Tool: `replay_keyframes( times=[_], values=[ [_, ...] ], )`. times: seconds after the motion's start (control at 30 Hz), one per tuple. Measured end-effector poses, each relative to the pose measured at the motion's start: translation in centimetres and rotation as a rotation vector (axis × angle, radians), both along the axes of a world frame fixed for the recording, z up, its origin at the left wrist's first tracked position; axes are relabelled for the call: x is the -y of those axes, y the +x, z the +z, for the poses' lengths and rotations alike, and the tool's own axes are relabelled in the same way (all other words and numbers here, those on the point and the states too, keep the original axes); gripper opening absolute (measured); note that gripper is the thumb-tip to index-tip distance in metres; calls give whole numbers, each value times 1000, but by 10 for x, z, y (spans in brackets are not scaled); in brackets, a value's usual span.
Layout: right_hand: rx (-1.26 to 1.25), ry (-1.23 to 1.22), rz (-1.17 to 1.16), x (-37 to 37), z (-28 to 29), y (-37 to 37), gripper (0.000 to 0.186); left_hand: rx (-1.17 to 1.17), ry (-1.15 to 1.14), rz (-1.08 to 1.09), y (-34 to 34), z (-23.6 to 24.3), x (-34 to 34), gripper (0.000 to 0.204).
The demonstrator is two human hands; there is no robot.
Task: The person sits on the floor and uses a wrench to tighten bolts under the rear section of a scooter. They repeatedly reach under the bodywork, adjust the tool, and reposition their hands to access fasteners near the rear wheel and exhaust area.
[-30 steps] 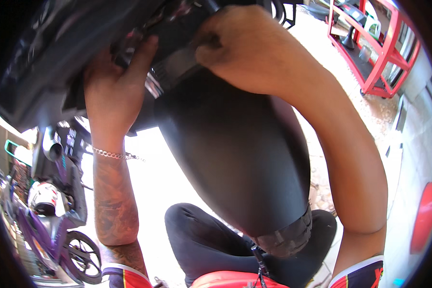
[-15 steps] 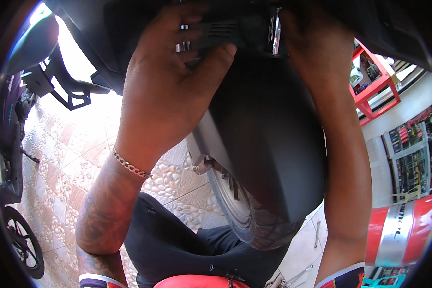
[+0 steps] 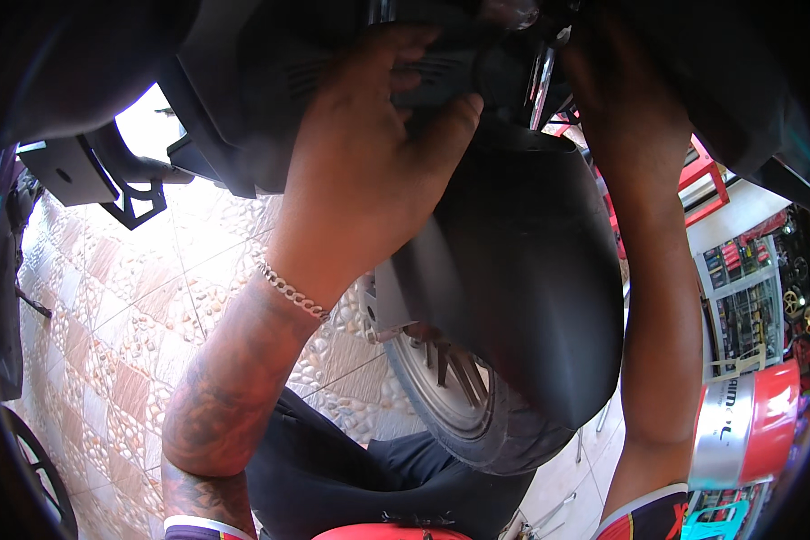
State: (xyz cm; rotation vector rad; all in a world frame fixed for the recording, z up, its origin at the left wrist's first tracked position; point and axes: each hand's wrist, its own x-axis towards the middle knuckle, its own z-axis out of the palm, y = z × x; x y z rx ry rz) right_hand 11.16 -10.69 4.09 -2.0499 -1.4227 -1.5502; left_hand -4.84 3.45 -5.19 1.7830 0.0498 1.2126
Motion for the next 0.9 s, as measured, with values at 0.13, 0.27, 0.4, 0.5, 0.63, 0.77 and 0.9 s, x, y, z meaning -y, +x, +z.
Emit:
replay_keyframes(
  times=[0.13,0.27,0.4,0.5,0.63,0.77,0.9],
  values=[
    [-37,-40,-168,7,-3,-13,30,-21,9,11,6,-1,-6,54],
    [79,-175,-247,7,-9,-11,29,4,-35,-45,13,2,-10,53],
    [59,-167,-267,8,-6,-4,29,-8,4,19,20,4,-10,52],
    [95,-156,-257,10,-5,-2,29,-10,-3,19,25,6,-10,53],
    [69,-1,-95,9,-4,2,27,-15,-14,-1,28,9,-10,54],
    [116,-61,-163,13,1,10,31,-23,8,0,31,17,-9,56],
    [52,-49,-190,16,1,12,34,-44,-98,0,35,21,-2,57]
  ],
)
